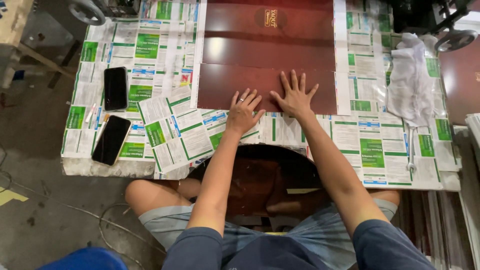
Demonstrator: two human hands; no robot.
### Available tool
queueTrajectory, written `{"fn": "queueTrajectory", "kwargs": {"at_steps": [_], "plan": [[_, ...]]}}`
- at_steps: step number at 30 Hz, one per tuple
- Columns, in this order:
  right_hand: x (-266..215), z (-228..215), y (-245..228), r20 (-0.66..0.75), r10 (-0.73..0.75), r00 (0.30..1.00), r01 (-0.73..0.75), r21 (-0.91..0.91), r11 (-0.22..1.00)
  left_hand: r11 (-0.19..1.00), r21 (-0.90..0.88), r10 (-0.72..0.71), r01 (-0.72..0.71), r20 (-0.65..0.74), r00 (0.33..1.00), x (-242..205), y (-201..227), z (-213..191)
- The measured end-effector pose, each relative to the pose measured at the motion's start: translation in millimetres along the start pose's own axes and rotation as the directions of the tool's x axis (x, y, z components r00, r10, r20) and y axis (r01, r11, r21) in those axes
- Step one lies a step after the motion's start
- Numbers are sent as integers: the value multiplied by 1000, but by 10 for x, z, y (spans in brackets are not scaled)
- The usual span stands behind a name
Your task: The person sits on the floor and repeatedly presses down on a reddish-brown rectangular board placed on a newspaper-covered surface. They use both hands to apply pressure to the board, occasionally lifting and repositioning it before pressing again.
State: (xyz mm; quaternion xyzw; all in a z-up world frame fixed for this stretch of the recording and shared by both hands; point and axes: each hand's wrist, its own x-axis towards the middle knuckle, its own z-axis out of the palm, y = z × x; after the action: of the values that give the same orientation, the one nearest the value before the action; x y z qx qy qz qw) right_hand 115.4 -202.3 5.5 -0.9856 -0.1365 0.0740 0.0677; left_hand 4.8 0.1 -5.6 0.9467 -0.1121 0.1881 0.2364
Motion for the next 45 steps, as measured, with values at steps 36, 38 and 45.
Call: {"fn": "queueTrajectory", "kwargs": {"at_steps": [36, 38, 45], "plan": [[-598, 131, 75, -339, -230, 912, 238, -20, 971, 977, 27, 215, -214, -94, 972, -11, -11, 69], [-648, 18, -46, -296, -179, 938, 184, -12, 983, 980, 10, 201, -201, -108, 974, 42, -34, 42], [-689, 17, -129, -105, -14, 994, 17, 28, 999, 986, -43, 159, -163, -82, 984, 14, 69, -67]]}}
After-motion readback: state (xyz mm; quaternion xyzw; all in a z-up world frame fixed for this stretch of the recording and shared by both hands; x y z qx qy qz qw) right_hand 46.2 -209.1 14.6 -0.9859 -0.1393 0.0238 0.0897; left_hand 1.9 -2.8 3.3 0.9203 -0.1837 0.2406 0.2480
